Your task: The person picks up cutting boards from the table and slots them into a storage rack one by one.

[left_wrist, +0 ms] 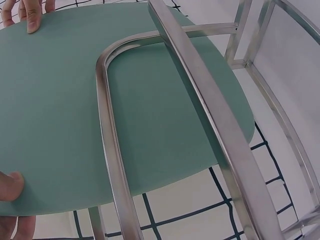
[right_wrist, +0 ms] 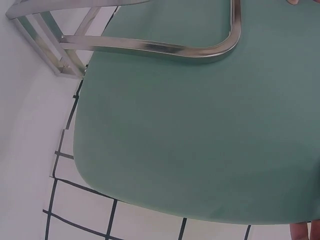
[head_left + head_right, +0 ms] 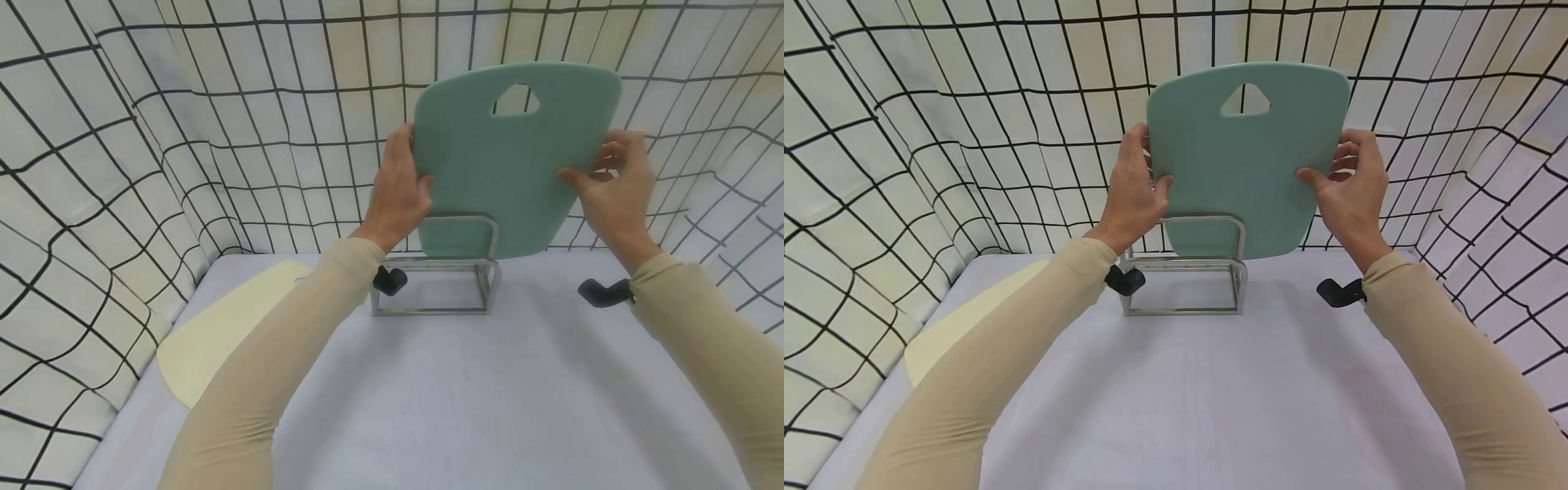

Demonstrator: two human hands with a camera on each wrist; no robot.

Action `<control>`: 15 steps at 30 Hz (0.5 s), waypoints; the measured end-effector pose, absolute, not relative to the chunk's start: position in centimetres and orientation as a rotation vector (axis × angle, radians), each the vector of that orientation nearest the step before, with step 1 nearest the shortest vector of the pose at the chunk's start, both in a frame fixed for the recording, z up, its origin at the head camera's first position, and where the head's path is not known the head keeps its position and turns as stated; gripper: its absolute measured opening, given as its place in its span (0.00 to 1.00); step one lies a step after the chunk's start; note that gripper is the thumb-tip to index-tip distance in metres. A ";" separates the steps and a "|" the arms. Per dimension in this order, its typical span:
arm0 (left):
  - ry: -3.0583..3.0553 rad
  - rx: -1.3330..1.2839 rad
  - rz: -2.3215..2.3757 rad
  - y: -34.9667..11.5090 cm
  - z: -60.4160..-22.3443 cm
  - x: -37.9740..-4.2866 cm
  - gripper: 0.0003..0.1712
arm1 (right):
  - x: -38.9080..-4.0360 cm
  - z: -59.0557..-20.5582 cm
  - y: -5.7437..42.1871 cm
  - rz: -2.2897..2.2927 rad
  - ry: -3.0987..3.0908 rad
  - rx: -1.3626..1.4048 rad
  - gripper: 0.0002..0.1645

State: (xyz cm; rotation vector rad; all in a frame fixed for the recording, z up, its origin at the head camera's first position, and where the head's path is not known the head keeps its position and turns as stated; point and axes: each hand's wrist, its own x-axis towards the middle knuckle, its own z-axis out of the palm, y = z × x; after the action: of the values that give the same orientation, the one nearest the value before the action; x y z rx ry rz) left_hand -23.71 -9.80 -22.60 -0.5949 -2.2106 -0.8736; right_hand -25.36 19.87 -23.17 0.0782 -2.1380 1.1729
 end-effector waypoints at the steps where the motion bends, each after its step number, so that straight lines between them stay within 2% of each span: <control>1: -2.210 -0.595 -0.876 -9.8 -22.6 -23.7 0.36 | -25.4 -23.2 19.8 1.172 -2.137 0.077 0.32; 15: -2.194 -0.602 -0.886 -10.3 -22.7 -23.7 0.37 | -25.4 -23.1 19.4 1.161 -2.132 0.078 0.32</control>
State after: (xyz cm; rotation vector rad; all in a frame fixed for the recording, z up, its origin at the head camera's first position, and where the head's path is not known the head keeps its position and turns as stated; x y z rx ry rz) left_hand -23.73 -10.27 -22.73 -0.6024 -2.1940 -0.8860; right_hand -25.40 19.38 -23.10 0.0775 -2.1316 1.1608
